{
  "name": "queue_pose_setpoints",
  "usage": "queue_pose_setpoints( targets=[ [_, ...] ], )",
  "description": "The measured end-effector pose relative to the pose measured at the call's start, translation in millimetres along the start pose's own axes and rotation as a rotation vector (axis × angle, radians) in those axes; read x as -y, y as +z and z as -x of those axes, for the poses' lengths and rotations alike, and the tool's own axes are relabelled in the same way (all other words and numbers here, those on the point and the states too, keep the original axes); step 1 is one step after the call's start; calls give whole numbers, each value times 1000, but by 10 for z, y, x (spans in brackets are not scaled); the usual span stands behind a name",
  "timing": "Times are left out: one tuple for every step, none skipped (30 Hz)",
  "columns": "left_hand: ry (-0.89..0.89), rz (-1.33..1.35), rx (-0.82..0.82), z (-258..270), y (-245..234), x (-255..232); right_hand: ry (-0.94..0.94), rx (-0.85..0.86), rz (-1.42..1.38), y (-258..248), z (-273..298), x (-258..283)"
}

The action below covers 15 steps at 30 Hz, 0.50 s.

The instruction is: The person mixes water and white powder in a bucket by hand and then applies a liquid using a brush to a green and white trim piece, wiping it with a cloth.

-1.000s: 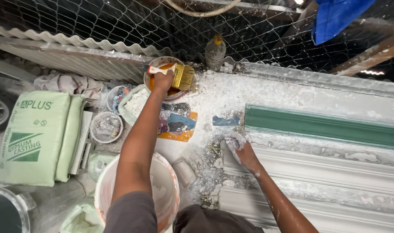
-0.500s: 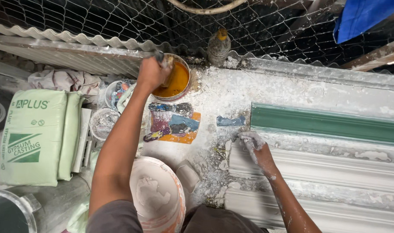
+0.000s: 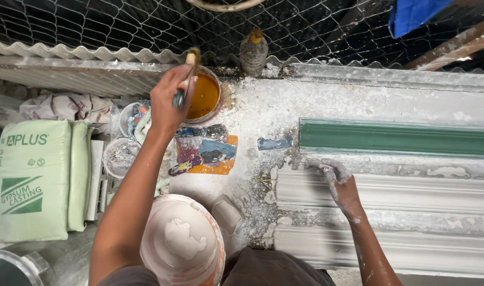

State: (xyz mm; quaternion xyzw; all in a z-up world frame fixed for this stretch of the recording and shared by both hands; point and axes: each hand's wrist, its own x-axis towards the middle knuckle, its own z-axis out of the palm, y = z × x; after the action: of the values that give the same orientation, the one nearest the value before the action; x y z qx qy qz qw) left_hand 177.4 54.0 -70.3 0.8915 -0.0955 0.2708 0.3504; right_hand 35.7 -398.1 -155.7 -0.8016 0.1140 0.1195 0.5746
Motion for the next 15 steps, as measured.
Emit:
queue_pose_setpoints(
  targets=[
    [10, 5, 4, 81, 69, 215, 0, -11, -5, -26, 24, 30],
    [72, -28, 70, 162, 142, 427, -12, -21, 11, -56, 52, 56],
    [131, -53, 139, 276, 243, 610, -15, -34, 32, -124, 136, 76],
    [137, -40, 147, 265, 147, 613, -6, -49, 33, -123, 130, -30],
    [111, 35, 128, 273, 111, 604, -58, -52, 39, -184, 122, -138],
    [84, 110, 109, 269, 74, 595, -109, -56, 45, -252, 114, -237],
    [108, 133, 94, 169, 70, 419, -127, -86, 56, -305, 128, -138],
    [142, 115, -3, 74, 53, 245, -55, -113, 6, -353, 147, -34],
    [163, 75, -83, 84, -114, 104, 30, -118, -62, -268, 239, 22],
    [173, 78, -81, 94, -141, 59, 27, -126, -69, -287, 271, 48],
    [237, 4, -118, 83, -143, 10, 21, -128, -43, -306, 316, 59],
    [302, -70, -156, 74, -132, -40, 15, -130, -17, -333, 355, 61],
    [312, -61, -135, 195, -37, 323, 31, -144, -31, -370, 321, -68],
    [145, 11, -43, 316, 64, 691, 4, -148, -27, -406, 288, -207],
    [-30, 80, 49, 478, 182, 1047, -22, -149, -15, -473, 267, -356]
  ],
)
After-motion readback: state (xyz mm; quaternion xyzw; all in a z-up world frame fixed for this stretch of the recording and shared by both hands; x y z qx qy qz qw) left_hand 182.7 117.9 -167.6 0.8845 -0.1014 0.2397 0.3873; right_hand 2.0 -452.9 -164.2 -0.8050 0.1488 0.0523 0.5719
